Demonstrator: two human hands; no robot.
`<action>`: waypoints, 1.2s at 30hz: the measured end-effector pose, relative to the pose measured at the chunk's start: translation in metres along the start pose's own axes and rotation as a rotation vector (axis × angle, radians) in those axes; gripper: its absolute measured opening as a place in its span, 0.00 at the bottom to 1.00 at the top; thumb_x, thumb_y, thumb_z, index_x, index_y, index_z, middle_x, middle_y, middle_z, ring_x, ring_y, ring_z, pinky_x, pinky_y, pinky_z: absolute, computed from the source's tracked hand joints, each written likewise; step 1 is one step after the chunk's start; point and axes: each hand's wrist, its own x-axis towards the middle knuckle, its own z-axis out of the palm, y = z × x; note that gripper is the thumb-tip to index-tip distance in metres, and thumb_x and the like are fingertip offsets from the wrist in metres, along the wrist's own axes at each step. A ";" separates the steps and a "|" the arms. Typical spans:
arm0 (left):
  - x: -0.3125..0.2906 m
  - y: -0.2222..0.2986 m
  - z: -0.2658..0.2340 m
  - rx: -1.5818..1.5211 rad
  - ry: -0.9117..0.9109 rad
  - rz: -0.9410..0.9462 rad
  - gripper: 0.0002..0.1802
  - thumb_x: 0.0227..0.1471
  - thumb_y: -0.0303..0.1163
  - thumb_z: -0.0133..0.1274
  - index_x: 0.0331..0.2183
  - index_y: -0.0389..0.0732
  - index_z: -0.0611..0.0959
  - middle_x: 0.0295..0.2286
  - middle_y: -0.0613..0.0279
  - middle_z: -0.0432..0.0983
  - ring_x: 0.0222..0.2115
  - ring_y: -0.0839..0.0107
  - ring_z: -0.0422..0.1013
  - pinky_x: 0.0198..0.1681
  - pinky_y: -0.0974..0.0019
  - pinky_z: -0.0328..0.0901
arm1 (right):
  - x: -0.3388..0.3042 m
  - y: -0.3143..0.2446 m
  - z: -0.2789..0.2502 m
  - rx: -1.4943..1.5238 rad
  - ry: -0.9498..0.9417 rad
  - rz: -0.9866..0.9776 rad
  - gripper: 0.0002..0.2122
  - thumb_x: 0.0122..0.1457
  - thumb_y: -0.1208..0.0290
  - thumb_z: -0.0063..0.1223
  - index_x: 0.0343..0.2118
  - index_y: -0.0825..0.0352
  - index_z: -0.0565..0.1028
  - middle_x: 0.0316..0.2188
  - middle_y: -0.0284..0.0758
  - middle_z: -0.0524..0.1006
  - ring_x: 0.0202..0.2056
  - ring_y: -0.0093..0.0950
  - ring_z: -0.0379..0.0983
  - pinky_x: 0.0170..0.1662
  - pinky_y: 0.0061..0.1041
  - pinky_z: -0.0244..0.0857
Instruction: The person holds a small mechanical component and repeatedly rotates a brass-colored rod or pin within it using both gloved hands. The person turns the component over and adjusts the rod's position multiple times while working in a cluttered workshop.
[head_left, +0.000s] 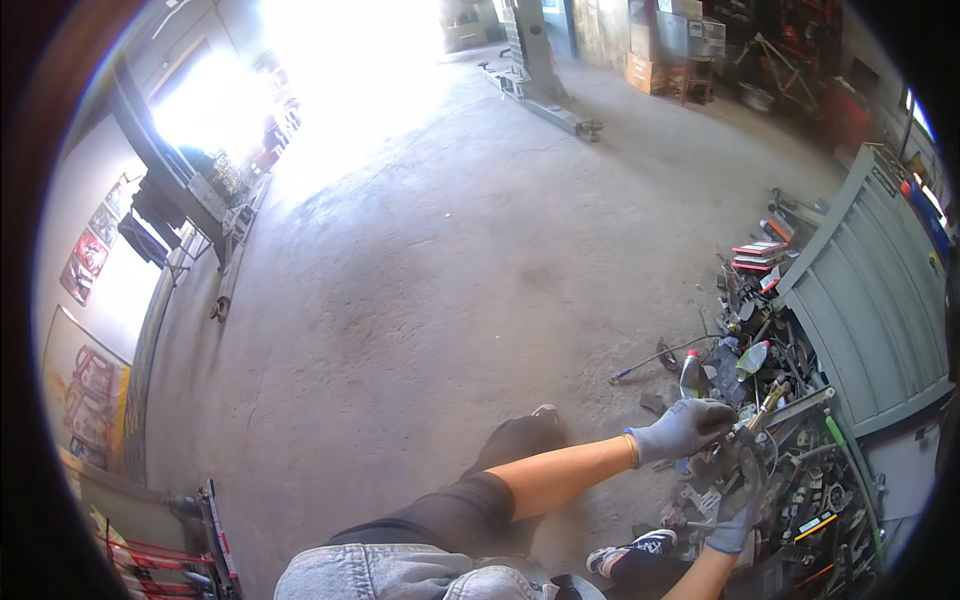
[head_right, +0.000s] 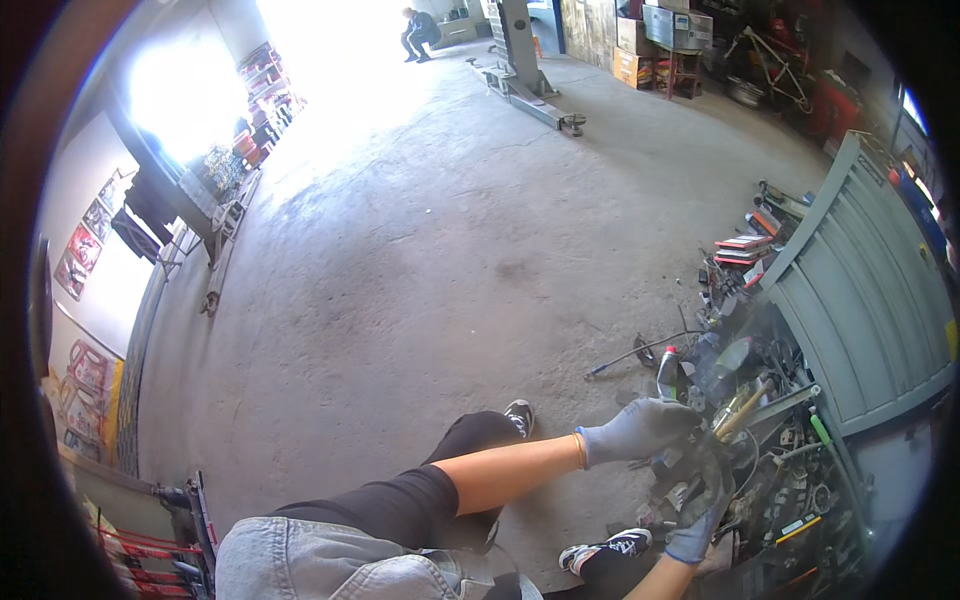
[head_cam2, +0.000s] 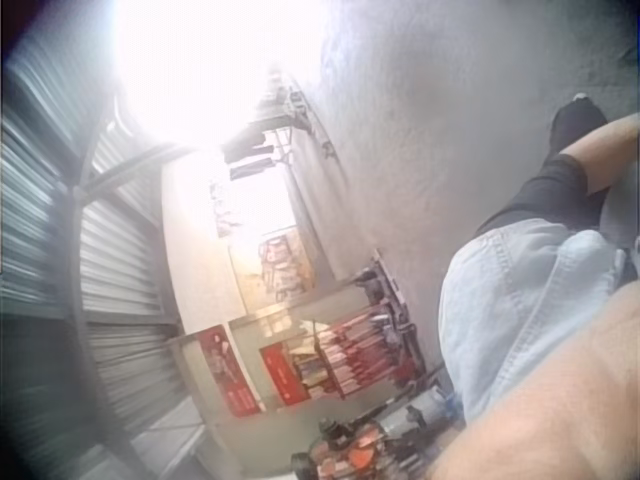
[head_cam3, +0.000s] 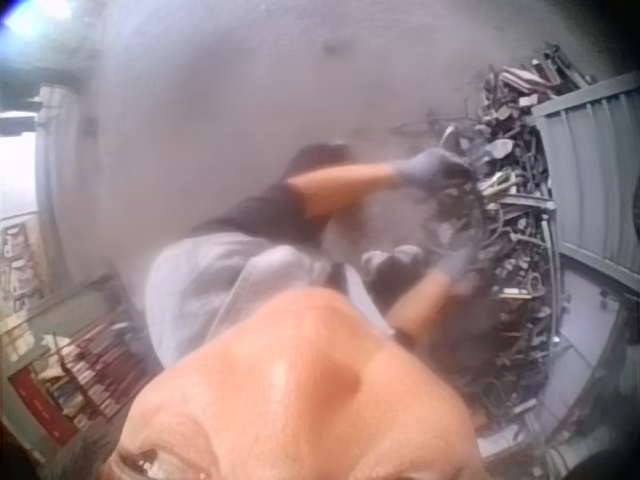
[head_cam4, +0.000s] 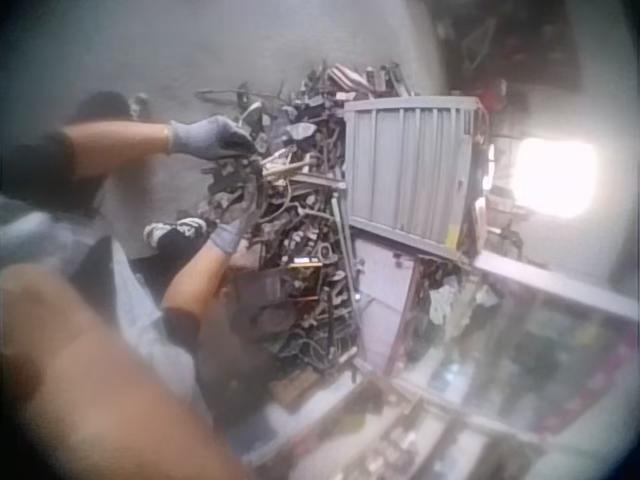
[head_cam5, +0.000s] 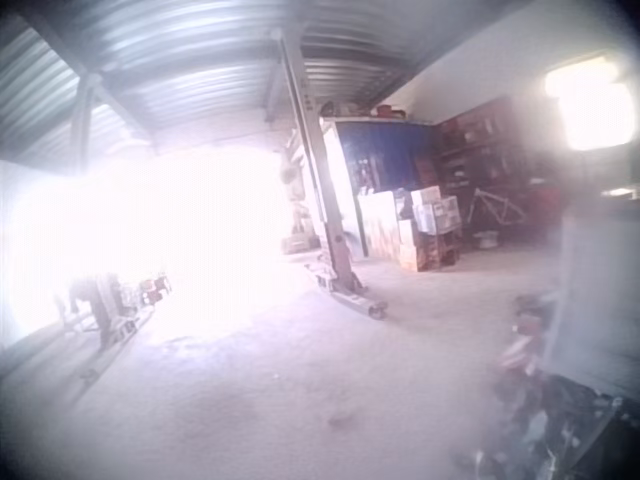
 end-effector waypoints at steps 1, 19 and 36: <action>-0.002 0.004 -0.001 -0.049 0.010 -0.030 0.18 0.60 0.34 0.58 0.49 0.37 0.83 0.45 0.53 0.83 0.44 0.61 0.79 0.51 0.61 0.71 | -0.001 0.001 -0.001 -0.127 -0.001 -0.098 0.20 0.65 0.56 0.51 0.56 0.61 0.76 0.54 0.43 0.77 0.54 0.45 0.73 0.55 0.44 0.69; -0.001 0.005 0.000 -0.585 0.033 -0.230 0.19 0.57 0.29 0.62 0.50 0.35 0.83 0.43 0.60 0.84 0.44 0.78 0.76 0.52 0.67 0.70 | -0.002 -0.032 0.023 -0.276 0.106 -0.323 0.16 0.64 0.66 0.51 0.47 0.72 0.79 0.45 0.38 0.80 0.45 0.29 0.75 0.50 0.29 0.68; -0.002 0.014 -0.011 -0.622 -0.069 -0.356 0.22 0.59 0.36 0.62 0.51 0.34 0.83 0.41 0.62 0.84 0.39 0.78 0.77 0.46 0.67 0.72 | -0.005 -0.049 0.032 -0.042 0.096 -0.163 0.18 0.62 0.62 0.55 0.49 0.70 0.79 0.44 0.34 0.81 0.45 0.26 0.75 0.51 0.26 0.67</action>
